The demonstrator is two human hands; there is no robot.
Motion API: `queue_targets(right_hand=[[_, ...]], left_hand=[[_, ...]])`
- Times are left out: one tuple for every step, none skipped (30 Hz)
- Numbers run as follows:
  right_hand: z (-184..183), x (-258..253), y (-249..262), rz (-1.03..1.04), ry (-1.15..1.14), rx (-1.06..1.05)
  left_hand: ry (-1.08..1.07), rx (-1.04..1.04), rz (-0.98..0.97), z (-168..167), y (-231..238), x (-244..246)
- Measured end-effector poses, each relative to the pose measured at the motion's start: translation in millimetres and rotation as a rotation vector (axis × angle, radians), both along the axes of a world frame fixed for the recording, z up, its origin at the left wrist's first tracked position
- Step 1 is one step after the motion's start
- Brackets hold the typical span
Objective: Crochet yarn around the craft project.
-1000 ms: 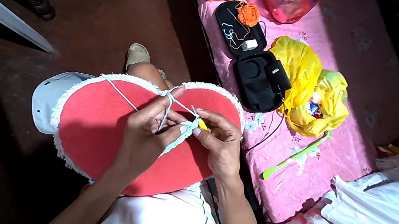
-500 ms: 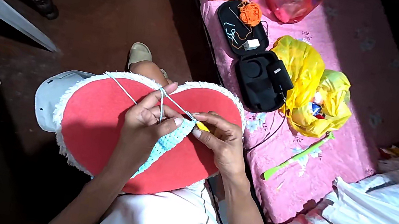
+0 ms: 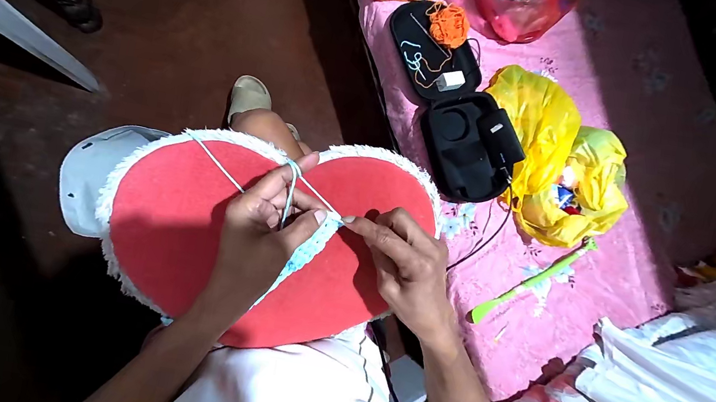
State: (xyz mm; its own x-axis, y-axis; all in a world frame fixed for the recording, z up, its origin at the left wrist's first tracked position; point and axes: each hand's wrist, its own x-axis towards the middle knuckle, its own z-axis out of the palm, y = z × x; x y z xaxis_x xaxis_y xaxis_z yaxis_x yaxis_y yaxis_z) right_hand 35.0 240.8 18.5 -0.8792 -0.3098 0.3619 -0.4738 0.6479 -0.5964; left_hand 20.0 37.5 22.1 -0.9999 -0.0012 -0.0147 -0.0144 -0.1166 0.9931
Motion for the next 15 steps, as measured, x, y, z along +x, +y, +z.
queue_targets(right_hand=[[0, 2, -3, -0.019, 0.020, 0.034], [0, 4, -5, -0.034, 0.035, 0.055], [0, 6, -7, -0.046, 0.048, 0.067], [0, 8, -9, -0.058, 0.056, 0.077], [-1, 10, -11, -0.068, 0.061, 0.080], [-1, 12, -12, -0.078, 0.065, 0.078], [-2, 13, -13, -0.088, 0.070, 0.075], [-3, 14, -15, -0.098, 0.077, 0.078], [-3, 15, -16, -0.108, 0.087, 0.085], [-4, 16, -18, -0.122, 0.099, 0.097], [-4, 18, -21, -0.138, 0.112, 0.111], [-3, 19, -23, -0.153, 0.123, 0.122], [-3, 20, -25, -0.166, 0.129, 0.130], [-2, 20, -26, -0.176, 0.129, 0.137], [-1, 21, -26, -0.183, 0.129, 0.142]], left_hand=[[0.011, -0.032, 0.006, 0, 0, 0], [0.018, -0.065, 0.013, 1, 1, 1], [0.030, -0.094, 0.016, 0, 1, 2], [0.038, -0.111, 0.017, 0, 2, 3], [0.045, -0.120, 0.013, 0, 2, 3], [0.049, -0.124, 0.010, 0, 2, 4], [0.055, -0.126, 0.005, 0, 3, 4], [0.062, -0.129, 0.004, -1, 4, 4], [0.071, -0.138, 0.006, -1, 4, 4], [0.082, -0.149, 0.010, -2, 5, 4], [0.090, -0.158, 0.014, -3, 6, 4], [0.094, -0.165, 0.014, -3, 6, 5], [0.094, -0.165, 0.010, -3, 6, 5], [0.093, -0.163, 0.005, -3, 6, 5], [0.094, -0.162, -0.003, -3, 6, 5]])
